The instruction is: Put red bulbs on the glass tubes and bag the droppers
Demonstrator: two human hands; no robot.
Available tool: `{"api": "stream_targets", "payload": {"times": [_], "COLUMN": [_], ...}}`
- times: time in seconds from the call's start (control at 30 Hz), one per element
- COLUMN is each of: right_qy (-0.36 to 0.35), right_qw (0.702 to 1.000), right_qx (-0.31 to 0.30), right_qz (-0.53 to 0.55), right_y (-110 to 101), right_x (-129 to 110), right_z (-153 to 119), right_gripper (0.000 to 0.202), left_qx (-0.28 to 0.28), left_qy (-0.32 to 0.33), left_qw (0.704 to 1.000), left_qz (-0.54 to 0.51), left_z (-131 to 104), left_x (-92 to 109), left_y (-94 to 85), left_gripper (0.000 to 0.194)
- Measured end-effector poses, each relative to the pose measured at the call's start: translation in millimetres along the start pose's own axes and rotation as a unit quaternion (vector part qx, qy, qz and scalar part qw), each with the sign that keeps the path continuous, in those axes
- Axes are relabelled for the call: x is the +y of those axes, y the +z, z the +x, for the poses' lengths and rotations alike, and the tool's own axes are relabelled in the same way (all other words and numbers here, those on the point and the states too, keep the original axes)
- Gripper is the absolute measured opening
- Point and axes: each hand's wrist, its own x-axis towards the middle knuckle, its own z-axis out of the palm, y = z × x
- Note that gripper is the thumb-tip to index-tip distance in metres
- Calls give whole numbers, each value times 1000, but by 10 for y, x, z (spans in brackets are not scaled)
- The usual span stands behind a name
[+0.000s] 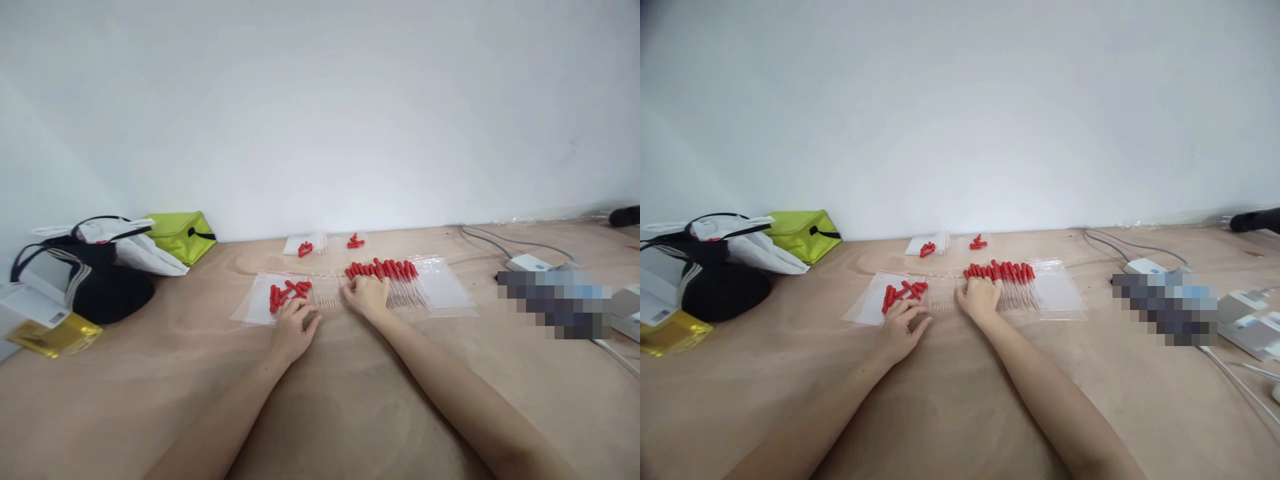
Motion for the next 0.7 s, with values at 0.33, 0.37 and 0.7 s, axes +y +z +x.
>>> {"api": "stream_targets", "payload": {"times": [0.33, 0.37, 0.7], "right_qy": [-34, -37, -185], "right_qw": [997, 996, 977], "right_qx": [-17, -16, 91], "right_qz": [-74, -75, 58], "right_y": [8, 5, 0], "right_x": [-93, -91, 460], "right_z": [-1, -10, -308], "right_gripper": [27, 27, 23], "left_qx": [53, 47, 93], "left_qy": [-162, -160, -94], "left_qw": [968, 968, 986], "left_qz": [186, 189, 101], "left_z": [67, 70, 38], "left_x": [-276, -291, -115], "left_y": [-98, -94, -77], "left_gripper": [20, 18, 9]}}
